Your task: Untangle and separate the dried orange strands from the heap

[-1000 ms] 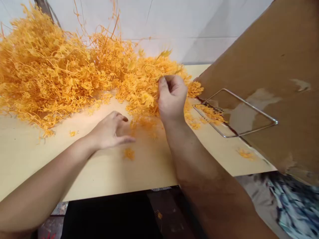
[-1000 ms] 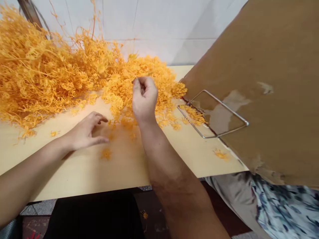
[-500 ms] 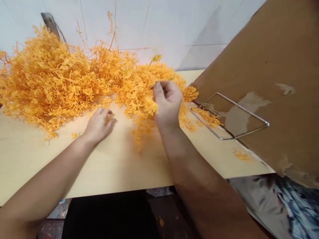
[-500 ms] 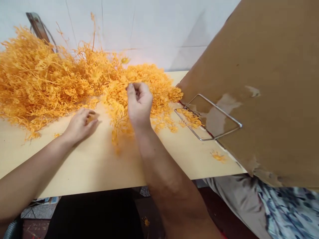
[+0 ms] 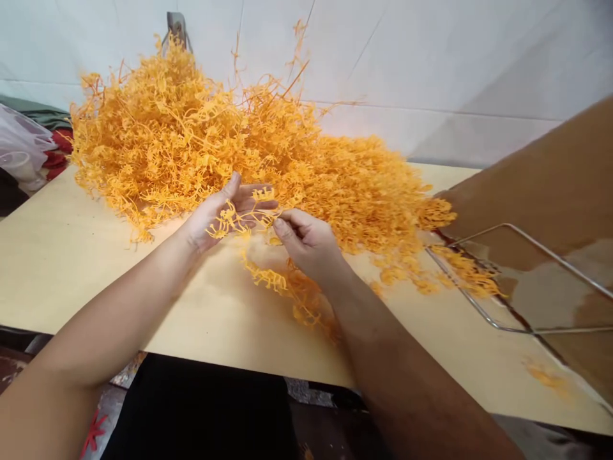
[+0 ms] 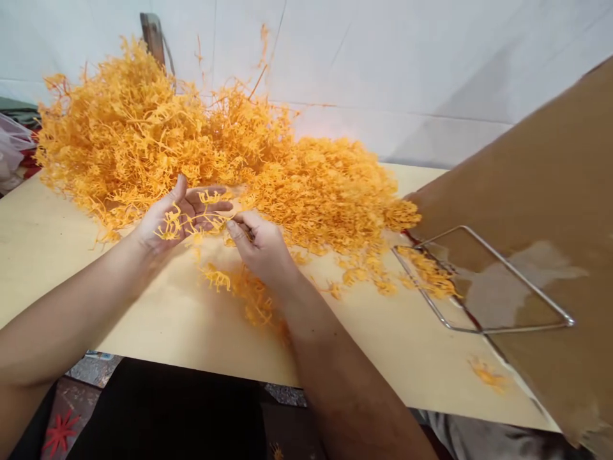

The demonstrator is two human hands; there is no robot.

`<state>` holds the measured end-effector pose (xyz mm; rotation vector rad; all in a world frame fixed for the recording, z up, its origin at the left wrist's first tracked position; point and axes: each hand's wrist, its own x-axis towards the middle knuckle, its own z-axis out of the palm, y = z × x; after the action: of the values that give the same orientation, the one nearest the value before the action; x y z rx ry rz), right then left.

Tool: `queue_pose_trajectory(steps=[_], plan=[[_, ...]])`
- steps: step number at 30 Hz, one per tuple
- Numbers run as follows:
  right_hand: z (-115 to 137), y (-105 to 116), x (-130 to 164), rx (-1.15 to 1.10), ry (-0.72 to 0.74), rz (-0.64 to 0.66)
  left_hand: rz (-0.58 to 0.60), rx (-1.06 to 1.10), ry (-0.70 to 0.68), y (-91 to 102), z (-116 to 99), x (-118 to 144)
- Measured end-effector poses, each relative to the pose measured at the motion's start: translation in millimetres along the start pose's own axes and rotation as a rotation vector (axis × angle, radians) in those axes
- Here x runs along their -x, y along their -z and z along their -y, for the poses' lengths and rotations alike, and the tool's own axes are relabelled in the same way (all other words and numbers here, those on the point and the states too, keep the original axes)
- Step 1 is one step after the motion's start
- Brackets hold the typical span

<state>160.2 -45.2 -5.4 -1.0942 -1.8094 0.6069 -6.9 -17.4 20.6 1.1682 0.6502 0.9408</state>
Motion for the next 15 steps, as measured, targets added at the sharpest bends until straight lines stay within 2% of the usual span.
queue_pose_trajectory(steps=[4, 10, 12, 15], plan=[[-2.1, -0.6, -0.1, 0.068, -0.003, 0.050, 0.052, -0.073, -0.035, 1.2, 0.0, 3.4], [-8.0, -5.4, -0.1, 0.181, 0.034, 0.043, -0.047, -0.213, -0.157, 4.4, 4.9, -2.8], [-11.3, -8.7, 0.7, 0.136, 0.007, 0.037, -0.087, -0.221, -0.180, 4.6, 7.5, -5.3], [-14.4, -14.0, 2.1, -0.047, -0.049, 0.074, -0.144, -0.193, -0.191, 1.6, 12.8, -7.4]])
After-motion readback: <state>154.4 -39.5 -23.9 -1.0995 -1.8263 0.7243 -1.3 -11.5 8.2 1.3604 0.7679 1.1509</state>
